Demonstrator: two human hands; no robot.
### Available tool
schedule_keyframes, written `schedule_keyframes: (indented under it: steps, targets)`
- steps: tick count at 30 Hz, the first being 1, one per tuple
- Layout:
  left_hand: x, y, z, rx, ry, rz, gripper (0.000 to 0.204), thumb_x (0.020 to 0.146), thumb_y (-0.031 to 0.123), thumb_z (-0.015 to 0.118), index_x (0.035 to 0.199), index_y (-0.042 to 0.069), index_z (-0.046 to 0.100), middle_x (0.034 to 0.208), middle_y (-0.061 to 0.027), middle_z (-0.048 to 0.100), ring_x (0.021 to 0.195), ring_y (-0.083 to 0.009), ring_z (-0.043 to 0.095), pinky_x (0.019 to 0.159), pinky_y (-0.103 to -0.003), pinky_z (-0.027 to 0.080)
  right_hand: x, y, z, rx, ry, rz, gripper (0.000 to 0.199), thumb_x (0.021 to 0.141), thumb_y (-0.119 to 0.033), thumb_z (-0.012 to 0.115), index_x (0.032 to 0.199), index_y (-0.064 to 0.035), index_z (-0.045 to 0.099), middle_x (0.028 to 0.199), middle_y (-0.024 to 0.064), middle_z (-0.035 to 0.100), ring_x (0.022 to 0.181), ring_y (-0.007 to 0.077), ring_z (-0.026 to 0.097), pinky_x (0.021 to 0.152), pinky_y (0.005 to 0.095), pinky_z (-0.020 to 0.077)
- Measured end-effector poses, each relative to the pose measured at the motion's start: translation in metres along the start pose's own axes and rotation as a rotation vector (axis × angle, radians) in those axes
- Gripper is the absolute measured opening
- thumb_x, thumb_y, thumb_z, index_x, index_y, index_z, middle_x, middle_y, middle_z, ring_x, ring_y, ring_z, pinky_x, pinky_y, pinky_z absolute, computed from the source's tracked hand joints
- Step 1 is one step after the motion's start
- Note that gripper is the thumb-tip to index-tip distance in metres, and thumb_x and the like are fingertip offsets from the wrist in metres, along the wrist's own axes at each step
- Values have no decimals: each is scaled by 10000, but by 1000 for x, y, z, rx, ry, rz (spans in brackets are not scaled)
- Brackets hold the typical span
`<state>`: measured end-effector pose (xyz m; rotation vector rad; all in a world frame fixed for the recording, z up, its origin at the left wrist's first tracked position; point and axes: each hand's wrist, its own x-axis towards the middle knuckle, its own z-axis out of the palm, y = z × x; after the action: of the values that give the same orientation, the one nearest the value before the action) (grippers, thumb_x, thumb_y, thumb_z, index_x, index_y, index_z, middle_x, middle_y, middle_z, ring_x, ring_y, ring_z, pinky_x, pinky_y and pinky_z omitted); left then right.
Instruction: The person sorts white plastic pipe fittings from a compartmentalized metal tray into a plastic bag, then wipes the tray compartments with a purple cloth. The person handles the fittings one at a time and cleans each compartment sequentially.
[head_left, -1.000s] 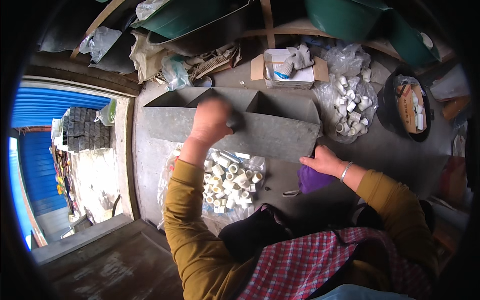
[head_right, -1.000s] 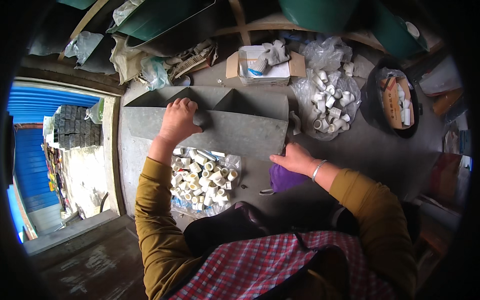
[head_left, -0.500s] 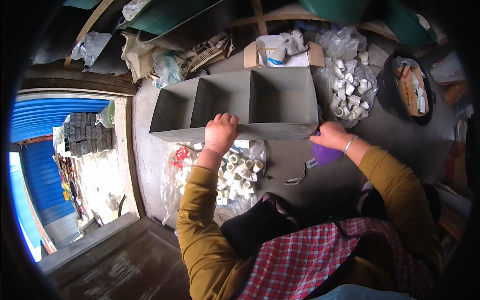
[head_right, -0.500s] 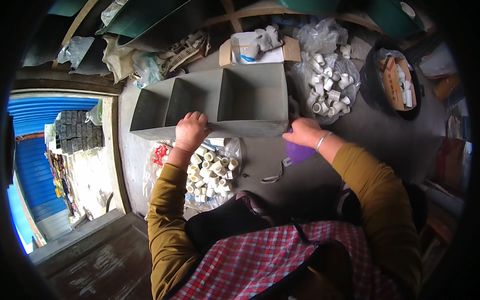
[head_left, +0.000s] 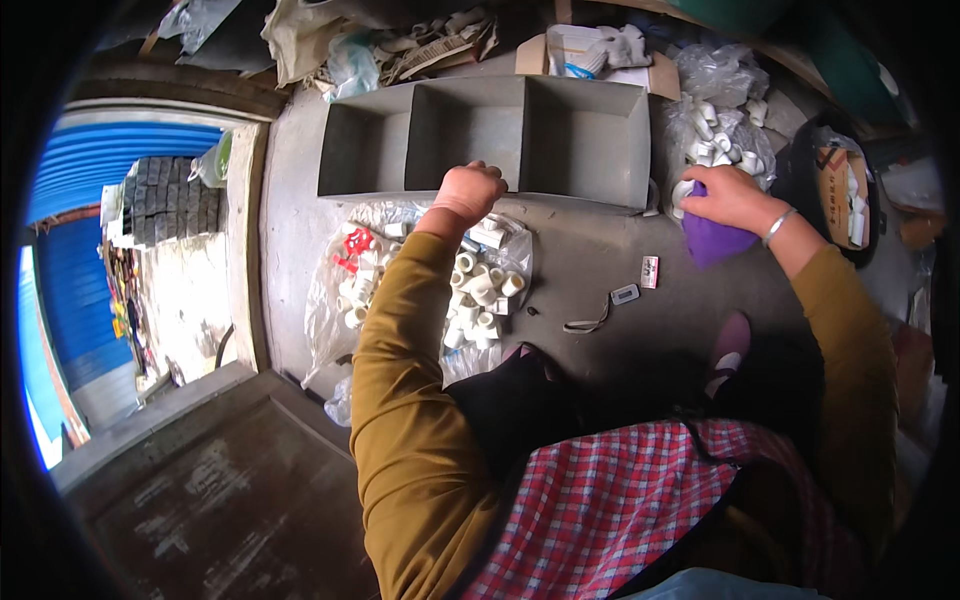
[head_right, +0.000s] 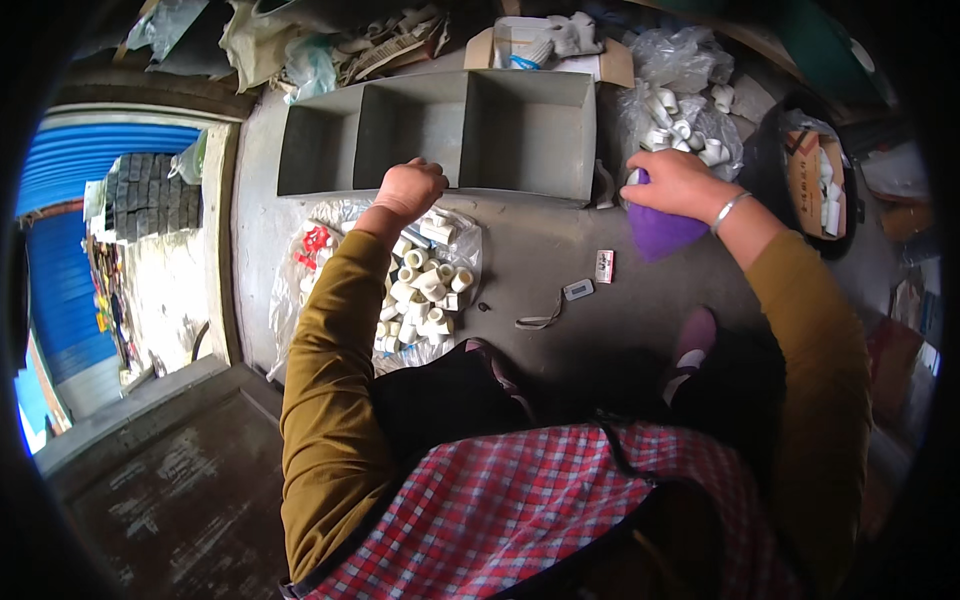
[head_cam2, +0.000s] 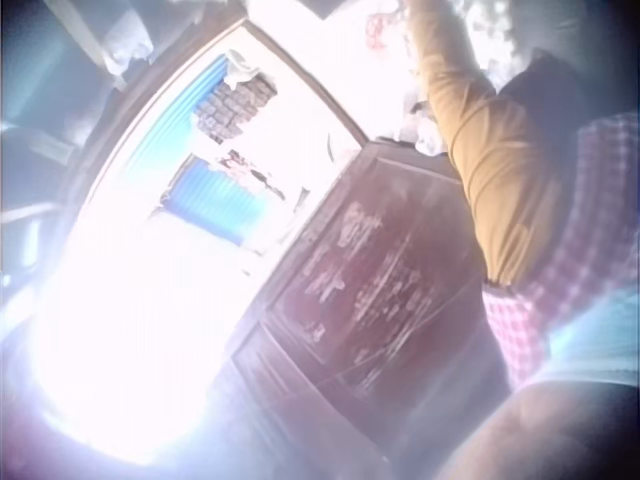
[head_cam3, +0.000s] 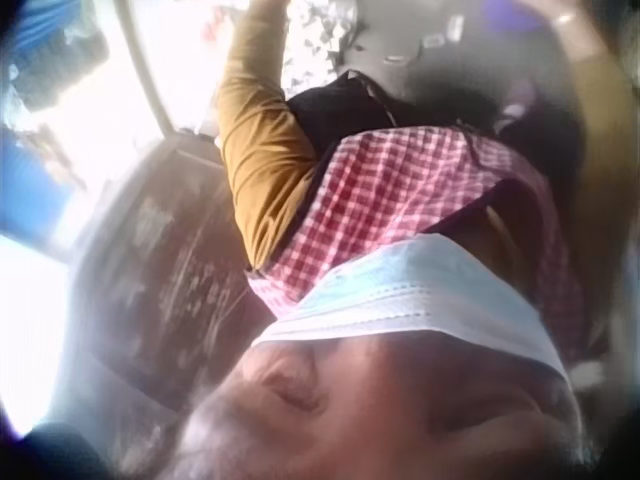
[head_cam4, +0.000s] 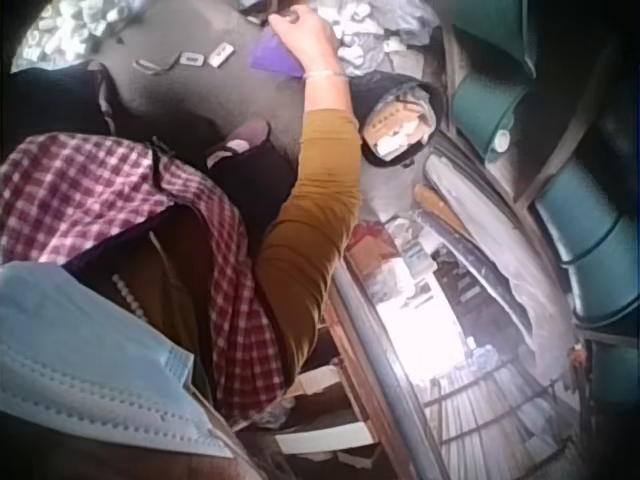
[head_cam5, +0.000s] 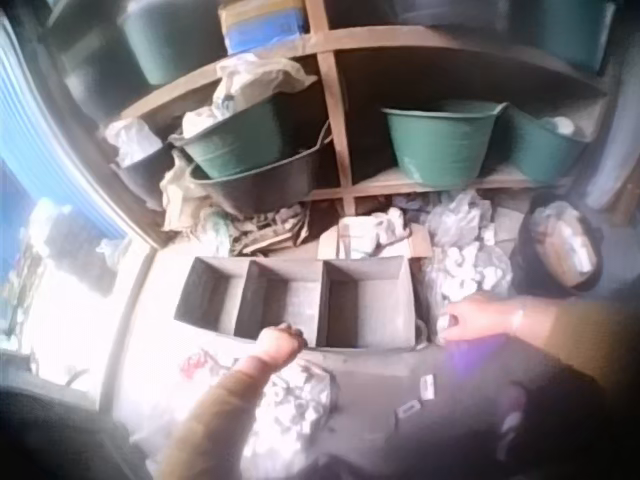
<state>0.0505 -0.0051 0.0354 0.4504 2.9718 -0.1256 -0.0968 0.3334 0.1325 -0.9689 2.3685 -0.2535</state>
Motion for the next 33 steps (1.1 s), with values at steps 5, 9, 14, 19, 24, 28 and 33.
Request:
schedule_keyframes:
  steps: [5, 9, 14, 19, 24, 28, 33]
  targets:
    - [4, 6, -4, -20, -158, -29, 145, 719, 110, 494, 766, 109, 632, 851, -57, 610, 866, -242, 579, 694, -332, 488, -8, 0, -6, 79, -57, -19, 463, 693, -358, 628, 1030, -47, 569, 855, 194, 609, 828, 324, 588, 733, 360, 457]
    - [-1, 11, -2, -49, -141, -26, 140, 699, 90, 510, 769, 115, 628, 850, -52, 607, 866, -241, 573, 698, -333, 489, -6, -6, -14, 155, -84, -4, 529, 676, -348, 661, 1067, -13, 538, 880, 208, 600, 850, 308, 588, 750, 343, 455]
    - [-17, 23, -6, -76, -202, 13, 134, 689, 85, 510, 755, 115, 622, 839, -46, 600, 853, -240, 574, 673, -331, 495, -6, -11, -32, 200, -1, -68, 562, 648, -321, 696, 1059, 19, 518, 908, 209, 592, 853, 296, 582, 756, 332, 452]
    - [-23, 37, -15, -53, -277, 17, 139, 699, 91, 512, 775, 108, 626, 857, -54, 601, 861, -235, 575, 667, -326, 498, -10, -13, -57, 258, -73, -47, 414, 709, -251, 648, 993, 31, 542, 843, 160, 600, 784, 214, 585, 718, 290, 455]
    - [3, 58, -89, -204, -160, -159, 264, 710, 187, 562, 965, 121, 586, 950, -69, 579, 938, -253, 540, 770, -352, 462, -31, -24, -83, 774, 79, -172, 242, 834, -164, 533, 984, 25, 551, 832, 58, 598, 756, 100, 549, 701, 249, 445]
    - [28, 64, -144, -1099, 65, -113, 612, 694, 210, 688, 1218, 66, 406, 1113, -126, 527, 1061, -288, 487, 843, -368, 434, -28, -48, -98, 1537, 29, -104, 277, 888, -195, 471, 1092, -15, 522, 983, 41, 588, 896, 121, 549, 804, 252, 433]
    - [64, 91, -210, -1869, 250, -115, 708, 647, 101, 740, 1237, 37, 354, 1030, -73, 535, 896, -171, 526, 640, -257, 460, -19, -69, -98, 1642, 111, -262, 303, 902, -220, 449, 1119, -15, 498, 1016, 34, 574, 917, 114, 536, 831, 258, 421]
